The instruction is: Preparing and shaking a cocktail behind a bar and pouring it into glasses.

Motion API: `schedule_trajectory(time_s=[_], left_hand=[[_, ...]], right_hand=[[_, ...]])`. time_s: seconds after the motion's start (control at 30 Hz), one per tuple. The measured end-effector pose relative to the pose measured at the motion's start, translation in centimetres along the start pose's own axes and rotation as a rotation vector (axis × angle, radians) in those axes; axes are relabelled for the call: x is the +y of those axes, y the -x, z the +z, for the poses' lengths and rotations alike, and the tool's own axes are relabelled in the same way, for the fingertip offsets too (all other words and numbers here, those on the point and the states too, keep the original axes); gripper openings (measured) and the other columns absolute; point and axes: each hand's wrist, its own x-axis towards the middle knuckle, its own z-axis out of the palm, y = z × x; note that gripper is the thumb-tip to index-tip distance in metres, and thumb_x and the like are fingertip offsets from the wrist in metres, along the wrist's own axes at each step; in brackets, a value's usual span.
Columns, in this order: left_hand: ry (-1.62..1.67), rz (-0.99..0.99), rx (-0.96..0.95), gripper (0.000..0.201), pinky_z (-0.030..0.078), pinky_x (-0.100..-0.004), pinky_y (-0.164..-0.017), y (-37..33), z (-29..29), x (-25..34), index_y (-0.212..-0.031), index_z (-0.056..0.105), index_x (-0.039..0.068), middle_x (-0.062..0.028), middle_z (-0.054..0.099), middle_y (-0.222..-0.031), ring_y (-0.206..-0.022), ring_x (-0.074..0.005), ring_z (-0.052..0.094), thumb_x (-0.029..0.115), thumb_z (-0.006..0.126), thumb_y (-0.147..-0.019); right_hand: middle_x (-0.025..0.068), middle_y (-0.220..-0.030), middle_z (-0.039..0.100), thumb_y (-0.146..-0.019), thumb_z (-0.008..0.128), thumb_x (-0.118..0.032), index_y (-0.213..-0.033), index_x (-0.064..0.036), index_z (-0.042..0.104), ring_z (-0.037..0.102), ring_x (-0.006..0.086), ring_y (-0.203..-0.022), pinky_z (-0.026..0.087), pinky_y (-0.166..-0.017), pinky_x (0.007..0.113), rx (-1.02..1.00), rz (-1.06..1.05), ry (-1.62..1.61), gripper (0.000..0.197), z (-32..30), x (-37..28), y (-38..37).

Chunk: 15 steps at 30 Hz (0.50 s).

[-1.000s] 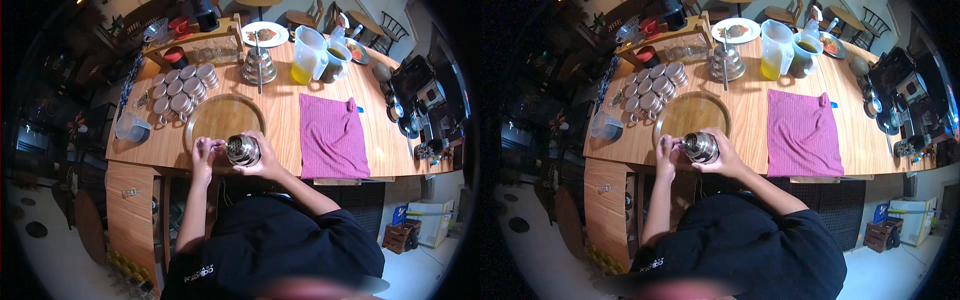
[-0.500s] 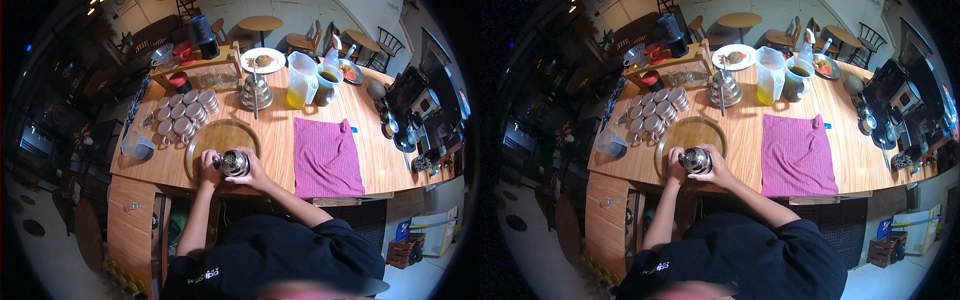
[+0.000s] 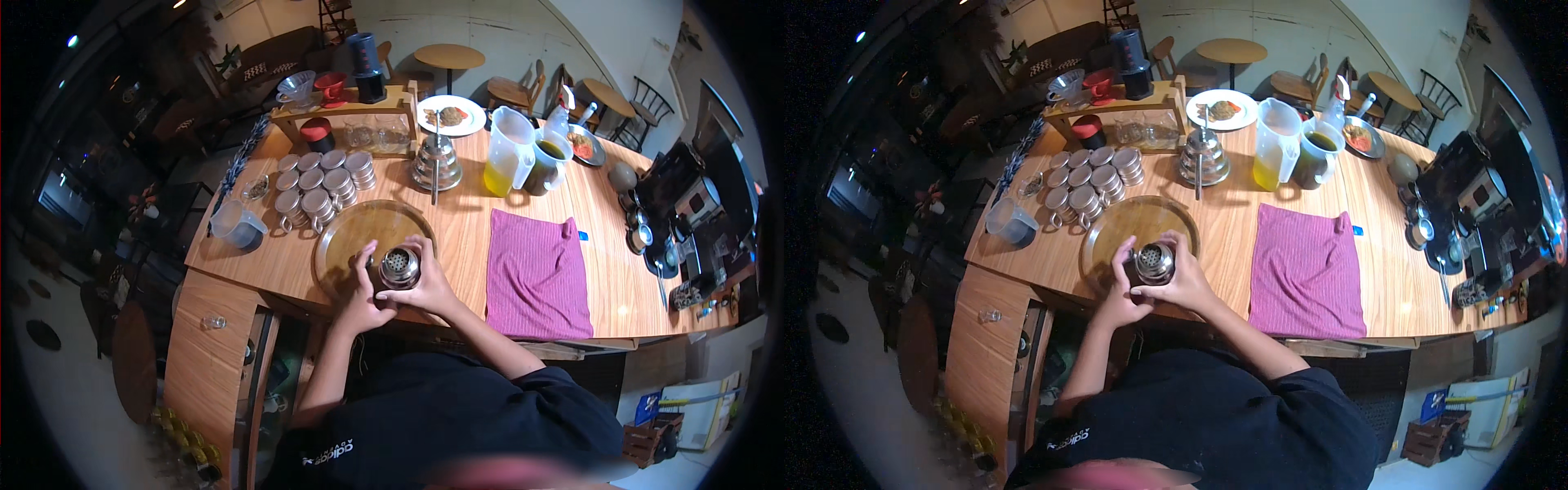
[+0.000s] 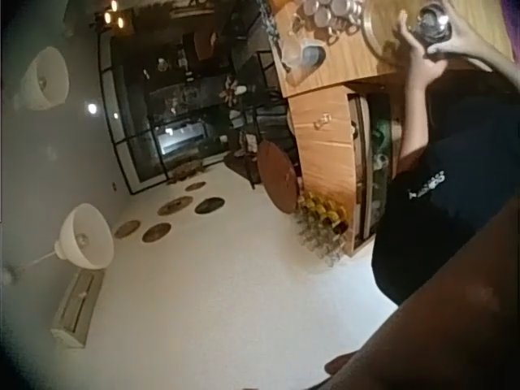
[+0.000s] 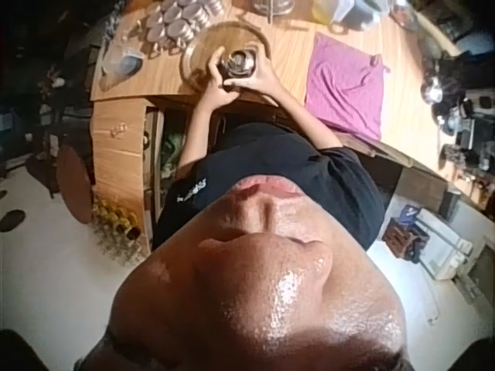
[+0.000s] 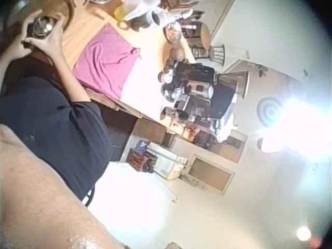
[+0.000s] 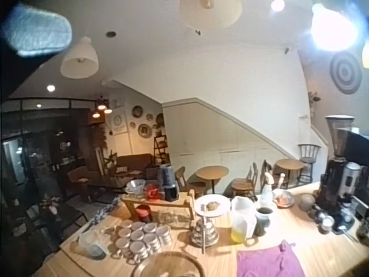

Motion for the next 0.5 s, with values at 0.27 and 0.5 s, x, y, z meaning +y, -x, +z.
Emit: schedule_trajectory(time_s=[0.27, 0.5], left_hand=[[-0.541, 0.221, -0.046, 0.124, 0.028, -0.0491, -0.123, -1.4, 5.1, -1.0, -0.157, 0.001, 0.01, -0.0161, 0.053, -0.143, -0.141, -0.0278, 0.046, 0.023, 0.09, -0.073], [0.019, -0.127, 0.05, 0.074, 0.041, -0.045, -0.113, -2.6, 6.1, -4.7, -0.13, 0.057, 0.01, -0.014, 0.058, -0.136, -0.131, -0.0315, 0.052, 0.038, 0.088, -0.068]], right_hand=[[0.0214, -0.12, 0.068, -0.061, 0.098, -0.04, -0.119, 0.002, 0.057, 0.068, 0.0346, -0.114, 0.053, -0.099, 0.043, 0.137, 0.068, -0.003, 0.082, 0.8, -0.5, -0.8], [0.0184, -0.112, 0.07, -0.063, 0.093, -0.034, -0.115, 0.0007, 0.062, 0.071, 0.0322, -0.106, 0.056, -0.093, 0.04, 0.066, 0.025, 0.098, 0.069, 0.9, -0.9, -2.2]])
